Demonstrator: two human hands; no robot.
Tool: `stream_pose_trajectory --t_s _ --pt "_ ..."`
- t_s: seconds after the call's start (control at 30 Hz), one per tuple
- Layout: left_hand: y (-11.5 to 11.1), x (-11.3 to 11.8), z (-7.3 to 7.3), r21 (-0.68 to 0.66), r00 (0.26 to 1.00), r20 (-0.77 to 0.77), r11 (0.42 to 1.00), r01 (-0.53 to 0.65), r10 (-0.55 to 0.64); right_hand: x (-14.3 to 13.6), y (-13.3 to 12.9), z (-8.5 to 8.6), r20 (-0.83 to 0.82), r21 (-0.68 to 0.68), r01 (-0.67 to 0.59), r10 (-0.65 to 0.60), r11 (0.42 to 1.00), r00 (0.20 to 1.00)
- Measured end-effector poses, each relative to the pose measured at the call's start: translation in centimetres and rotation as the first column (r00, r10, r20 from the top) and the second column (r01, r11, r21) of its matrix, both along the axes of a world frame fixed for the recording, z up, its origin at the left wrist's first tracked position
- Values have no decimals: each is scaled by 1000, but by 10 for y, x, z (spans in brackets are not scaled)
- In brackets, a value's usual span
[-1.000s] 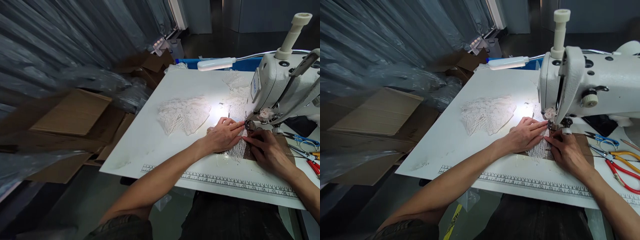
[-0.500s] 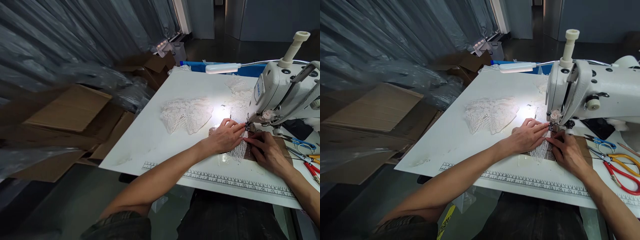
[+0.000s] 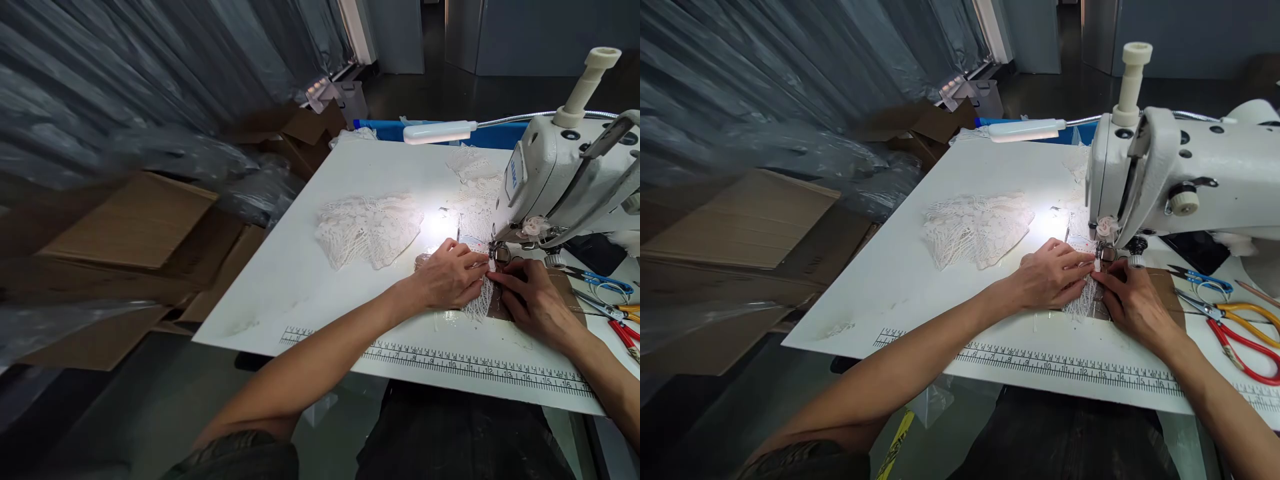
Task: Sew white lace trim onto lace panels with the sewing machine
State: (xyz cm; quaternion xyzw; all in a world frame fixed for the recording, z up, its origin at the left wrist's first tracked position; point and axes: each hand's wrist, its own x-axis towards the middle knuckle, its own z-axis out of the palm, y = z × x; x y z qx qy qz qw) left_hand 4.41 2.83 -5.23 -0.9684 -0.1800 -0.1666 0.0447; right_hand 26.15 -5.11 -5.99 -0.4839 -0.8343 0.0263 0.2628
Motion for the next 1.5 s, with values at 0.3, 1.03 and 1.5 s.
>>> stream_pose_trajectory --t_s 0.3,1.03,1.5 --pt "2 5 -2 10 996 -22 996 -89 89 -5 6 1 51 45 39 -41 998 998" --pt "10 9 -8 -104 962 173 975 -194 210 7 4 0 -20 -34 108 -109 994 994" --pt "2 -8 6 -363 983 174 924 115 -54 17 5 4 -150 -72 182 -191 981 970"
